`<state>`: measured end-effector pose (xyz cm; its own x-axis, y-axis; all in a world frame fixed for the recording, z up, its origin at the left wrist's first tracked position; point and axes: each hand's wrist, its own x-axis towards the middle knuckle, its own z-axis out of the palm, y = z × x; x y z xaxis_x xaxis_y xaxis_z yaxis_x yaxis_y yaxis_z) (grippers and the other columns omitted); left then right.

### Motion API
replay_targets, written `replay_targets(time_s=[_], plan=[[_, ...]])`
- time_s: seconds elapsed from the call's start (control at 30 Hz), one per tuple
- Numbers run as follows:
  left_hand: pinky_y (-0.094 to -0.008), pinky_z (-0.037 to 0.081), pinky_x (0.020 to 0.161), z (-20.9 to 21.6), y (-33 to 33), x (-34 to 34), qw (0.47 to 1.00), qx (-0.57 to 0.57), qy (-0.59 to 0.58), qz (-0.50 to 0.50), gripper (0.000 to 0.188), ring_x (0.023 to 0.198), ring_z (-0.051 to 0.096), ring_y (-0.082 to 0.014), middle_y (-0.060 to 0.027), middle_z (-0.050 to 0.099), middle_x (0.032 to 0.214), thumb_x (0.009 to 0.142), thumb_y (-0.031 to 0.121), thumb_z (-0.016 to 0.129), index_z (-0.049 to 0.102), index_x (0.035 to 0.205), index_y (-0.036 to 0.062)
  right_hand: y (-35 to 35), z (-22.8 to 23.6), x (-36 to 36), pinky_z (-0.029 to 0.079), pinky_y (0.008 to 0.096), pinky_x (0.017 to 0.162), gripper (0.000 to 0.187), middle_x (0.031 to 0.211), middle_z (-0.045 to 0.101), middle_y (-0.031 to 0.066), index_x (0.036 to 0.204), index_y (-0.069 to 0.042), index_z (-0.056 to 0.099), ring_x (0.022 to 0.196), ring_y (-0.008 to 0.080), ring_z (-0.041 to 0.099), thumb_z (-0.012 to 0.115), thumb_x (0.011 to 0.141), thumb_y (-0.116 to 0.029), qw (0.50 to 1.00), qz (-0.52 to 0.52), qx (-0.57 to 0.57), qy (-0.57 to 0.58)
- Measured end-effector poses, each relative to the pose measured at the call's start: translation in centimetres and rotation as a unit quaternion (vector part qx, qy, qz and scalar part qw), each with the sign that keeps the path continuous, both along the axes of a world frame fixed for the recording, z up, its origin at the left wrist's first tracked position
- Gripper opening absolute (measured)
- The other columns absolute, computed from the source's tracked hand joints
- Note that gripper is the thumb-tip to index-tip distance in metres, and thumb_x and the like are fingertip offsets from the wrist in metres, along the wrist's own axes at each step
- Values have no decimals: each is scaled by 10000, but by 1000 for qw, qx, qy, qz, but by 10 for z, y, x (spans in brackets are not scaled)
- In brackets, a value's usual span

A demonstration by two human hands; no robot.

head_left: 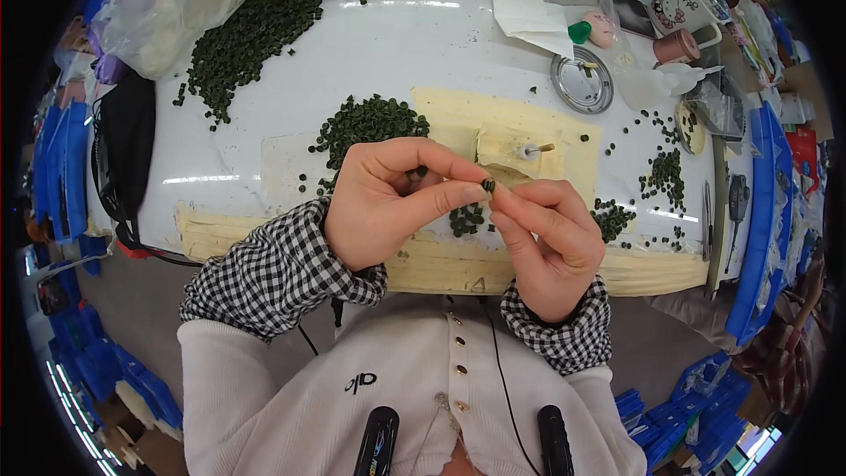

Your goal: Assembling small green plastic components into a larger part on a factory workbench.

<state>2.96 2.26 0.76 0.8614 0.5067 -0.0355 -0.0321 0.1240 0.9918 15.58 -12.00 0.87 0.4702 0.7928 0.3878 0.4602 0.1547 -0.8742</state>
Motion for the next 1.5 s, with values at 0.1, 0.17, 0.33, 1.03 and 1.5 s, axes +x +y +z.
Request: replay_targets(time_s=[0.1, 0.17, 0.33, 1.03, 1.5], plan=[[-147, 326, 506, -1, 0, 0, 1000, -4, 8, 4, 149, 560, 376, 18, 71, 540, 662, 816, 59, 694, 682, 955, 7, -1, 0, 3, 462, 231, 603, 276, 863, 604, 70, 995, -19, 688, 695, 135, 567, 704, 731, 58, 1000, -26, 12, -12], [-163, 398, 599, 3, 1, -2, 999, -5, 39, -1, 116, 658, 477, -15, 4, 611, 792, 812, 16, 682, 657, 924, -3, -1, 1, 9, 465, 246, 611, 253, 846, 599, 73, 979, -7, 678, 691, 147, 565, 709, 732, 40, 996, -79, 12, -45], [-174, 431, 645, 7, 2, -1, 999, -10, 52, -10, 105, 704, 525, -34, -38, 648, 859, 813, -8, 670, 643, 914, -14, 9, 16, 34, 448, 269, 599, 225, 788, 575, 85, 959, 5, 650, 673, 169, 555, 707, 742, -9, 968, -164, -76, -171], [-206, 370, 570, 5, -1, -1, 999, 35, 8, -30, 159, 603, 432, -52, -14, 553, 725, 781, -64, 668, 672, 931, -11, 11, 22, 20, 496, 265, 730, 93, 912, 603, 124, 980, 34, 517, 830, 174, 620, 524, 917, -34, 995, 33, 70, 59], [-211, 382, 581, 4, 1, -2, 998, 47, 9, -39, 160, 622, 450, -56, -19, 567, 745, 785, -70, 662, 672, 934, -12, 11, 24, 21, 536, 308, 755, 139, 924, 566, 143, 986, 17, 443, 826, 209, 645, 410, 976, -118, 996, 75, 16, 37]])
